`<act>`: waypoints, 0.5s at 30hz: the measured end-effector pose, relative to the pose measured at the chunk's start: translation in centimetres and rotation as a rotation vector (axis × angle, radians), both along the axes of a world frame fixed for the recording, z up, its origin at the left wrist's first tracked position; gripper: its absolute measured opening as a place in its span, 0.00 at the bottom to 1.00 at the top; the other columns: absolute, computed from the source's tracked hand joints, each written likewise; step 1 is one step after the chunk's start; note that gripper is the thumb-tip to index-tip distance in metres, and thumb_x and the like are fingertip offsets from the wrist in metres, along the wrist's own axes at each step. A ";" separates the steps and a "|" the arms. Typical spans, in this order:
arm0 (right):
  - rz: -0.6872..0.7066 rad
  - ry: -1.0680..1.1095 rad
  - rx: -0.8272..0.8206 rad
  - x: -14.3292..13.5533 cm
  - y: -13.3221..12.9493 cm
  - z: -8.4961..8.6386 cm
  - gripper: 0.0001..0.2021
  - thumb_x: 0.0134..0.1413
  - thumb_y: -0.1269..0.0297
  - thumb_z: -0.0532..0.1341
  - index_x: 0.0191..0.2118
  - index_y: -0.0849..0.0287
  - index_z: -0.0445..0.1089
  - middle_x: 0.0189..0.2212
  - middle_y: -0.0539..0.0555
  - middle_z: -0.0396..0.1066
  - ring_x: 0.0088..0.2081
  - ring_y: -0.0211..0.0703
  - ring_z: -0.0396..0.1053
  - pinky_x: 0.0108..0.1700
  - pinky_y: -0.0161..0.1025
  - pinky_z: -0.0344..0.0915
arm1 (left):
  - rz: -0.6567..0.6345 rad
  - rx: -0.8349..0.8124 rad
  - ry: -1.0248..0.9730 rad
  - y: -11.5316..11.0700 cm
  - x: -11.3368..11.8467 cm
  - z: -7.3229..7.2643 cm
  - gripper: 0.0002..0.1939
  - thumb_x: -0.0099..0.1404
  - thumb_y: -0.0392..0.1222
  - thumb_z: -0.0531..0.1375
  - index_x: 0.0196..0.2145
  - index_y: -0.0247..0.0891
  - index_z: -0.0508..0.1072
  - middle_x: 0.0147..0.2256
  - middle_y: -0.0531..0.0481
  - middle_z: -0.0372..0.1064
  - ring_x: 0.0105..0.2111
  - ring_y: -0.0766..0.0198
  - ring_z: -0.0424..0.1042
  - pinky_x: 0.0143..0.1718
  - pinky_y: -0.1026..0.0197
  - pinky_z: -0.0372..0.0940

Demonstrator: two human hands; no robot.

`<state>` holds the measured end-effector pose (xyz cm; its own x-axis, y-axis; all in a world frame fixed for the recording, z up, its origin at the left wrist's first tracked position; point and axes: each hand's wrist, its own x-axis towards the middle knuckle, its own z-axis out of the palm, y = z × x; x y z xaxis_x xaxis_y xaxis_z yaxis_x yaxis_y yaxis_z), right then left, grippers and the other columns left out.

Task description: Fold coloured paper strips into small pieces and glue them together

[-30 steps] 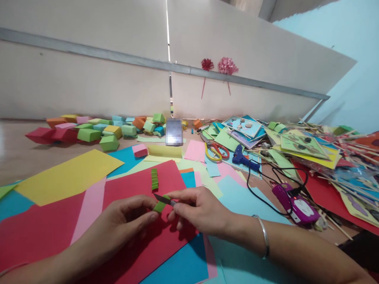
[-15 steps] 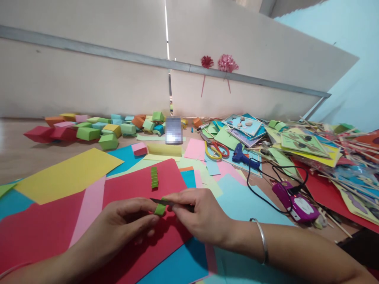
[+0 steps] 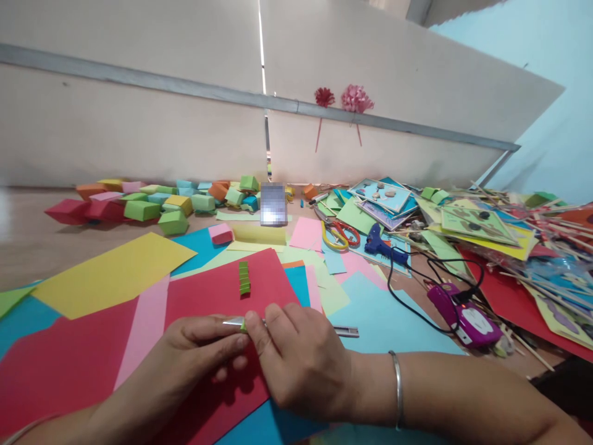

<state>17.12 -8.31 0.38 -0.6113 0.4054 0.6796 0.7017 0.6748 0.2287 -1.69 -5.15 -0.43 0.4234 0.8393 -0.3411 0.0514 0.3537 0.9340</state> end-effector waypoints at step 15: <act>0.164 0.368 -0.537 0.1 0.3 1.2 0.12 0.66 0.71 0.51 0.45 0.66 0.71 0.34 0.58 0.74 0.35 0.40 0.70 0.37 0.35 0.69 | -0.046 0.352 0.108 0.4 -0.6 0.6 0.14 0.57 0.51 0.65 0.23 0.39 0.81 0.25 0.47 0.77 0.25 0.62 0.70 0.24 0.65 0.65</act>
